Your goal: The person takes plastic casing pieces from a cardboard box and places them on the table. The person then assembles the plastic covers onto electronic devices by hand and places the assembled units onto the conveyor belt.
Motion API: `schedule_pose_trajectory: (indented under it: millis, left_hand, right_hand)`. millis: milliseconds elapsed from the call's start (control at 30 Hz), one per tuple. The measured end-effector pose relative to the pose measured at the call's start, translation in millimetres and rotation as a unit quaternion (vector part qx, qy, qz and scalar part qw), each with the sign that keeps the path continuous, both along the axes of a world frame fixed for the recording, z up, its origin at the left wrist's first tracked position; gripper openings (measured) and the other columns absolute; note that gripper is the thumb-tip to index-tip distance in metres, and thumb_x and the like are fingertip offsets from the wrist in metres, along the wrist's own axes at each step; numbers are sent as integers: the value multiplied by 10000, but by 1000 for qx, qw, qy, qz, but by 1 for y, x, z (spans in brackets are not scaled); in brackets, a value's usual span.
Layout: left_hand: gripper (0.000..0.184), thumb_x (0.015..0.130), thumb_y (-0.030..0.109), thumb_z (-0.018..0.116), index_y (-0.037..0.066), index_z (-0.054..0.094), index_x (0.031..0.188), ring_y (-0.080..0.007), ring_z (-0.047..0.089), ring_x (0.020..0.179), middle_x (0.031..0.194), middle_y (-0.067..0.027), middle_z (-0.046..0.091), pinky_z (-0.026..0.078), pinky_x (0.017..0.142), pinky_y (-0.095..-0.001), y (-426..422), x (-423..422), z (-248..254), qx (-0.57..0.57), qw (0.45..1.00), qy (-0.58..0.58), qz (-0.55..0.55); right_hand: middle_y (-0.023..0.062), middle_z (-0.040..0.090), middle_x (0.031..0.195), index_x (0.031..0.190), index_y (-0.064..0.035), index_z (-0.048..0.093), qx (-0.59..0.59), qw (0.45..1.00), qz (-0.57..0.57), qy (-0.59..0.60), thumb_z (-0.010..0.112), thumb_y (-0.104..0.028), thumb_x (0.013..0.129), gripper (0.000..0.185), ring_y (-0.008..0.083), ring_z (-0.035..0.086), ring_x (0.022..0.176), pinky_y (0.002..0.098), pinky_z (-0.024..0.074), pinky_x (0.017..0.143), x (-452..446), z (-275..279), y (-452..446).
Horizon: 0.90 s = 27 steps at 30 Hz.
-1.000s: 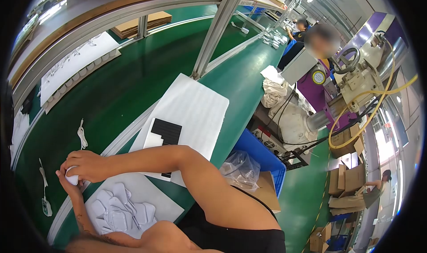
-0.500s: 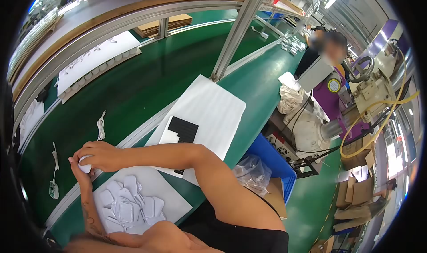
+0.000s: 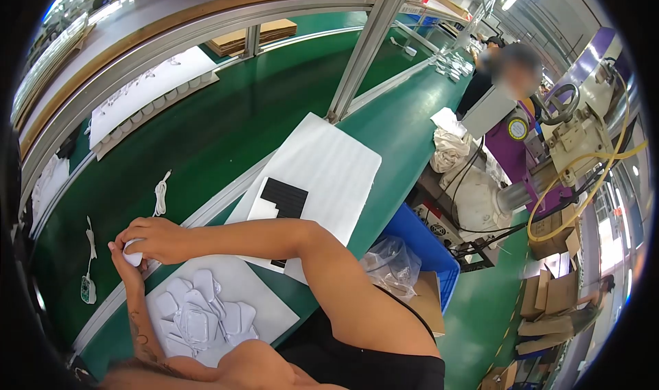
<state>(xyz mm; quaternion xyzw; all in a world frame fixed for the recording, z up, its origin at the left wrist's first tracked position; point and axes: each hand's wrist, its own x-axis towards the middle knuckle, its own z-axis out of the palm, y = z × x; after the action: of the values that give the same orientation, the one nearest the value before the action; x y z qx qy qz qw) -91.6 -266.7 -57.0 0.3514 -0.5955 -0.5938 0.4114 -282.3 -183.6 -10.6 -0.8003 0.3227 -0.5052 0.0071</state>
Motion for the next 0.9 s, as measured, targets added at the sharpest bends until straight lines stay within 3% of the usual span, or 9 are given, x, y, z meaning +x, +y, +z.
schedule_pose_trajectory:
  millis: [600, 900]
  left_hand:
    - [780, 1109, 638, 244, -10, 651, 1256, -98, 624, 639, 969, -82, 697, 411, 417, -214, -2, 0, -7, -27, 1000, 9, 12]
    - [757, 1099, 652, 305, -12, 594, 1318, -124, 661, 715, 1116, -120, 690, 443, 445, -212, -1, -1, -3, -28, 999, 11, 16]
  right_hand:
    - [92, 659, 1270, 1118, -94, 742, -16, 1000, -11, -5, 823, -81, 707, 420, 324, 614, 1203, 418, 564, 906, 3, -8, -4]
    - [88, 655, 1255, 1133, -104, 740, -28, 999, -19, 9, 830, -121, 717, 426, 314, 617, 1186, 452, 548, 915, 2, -12, -6]
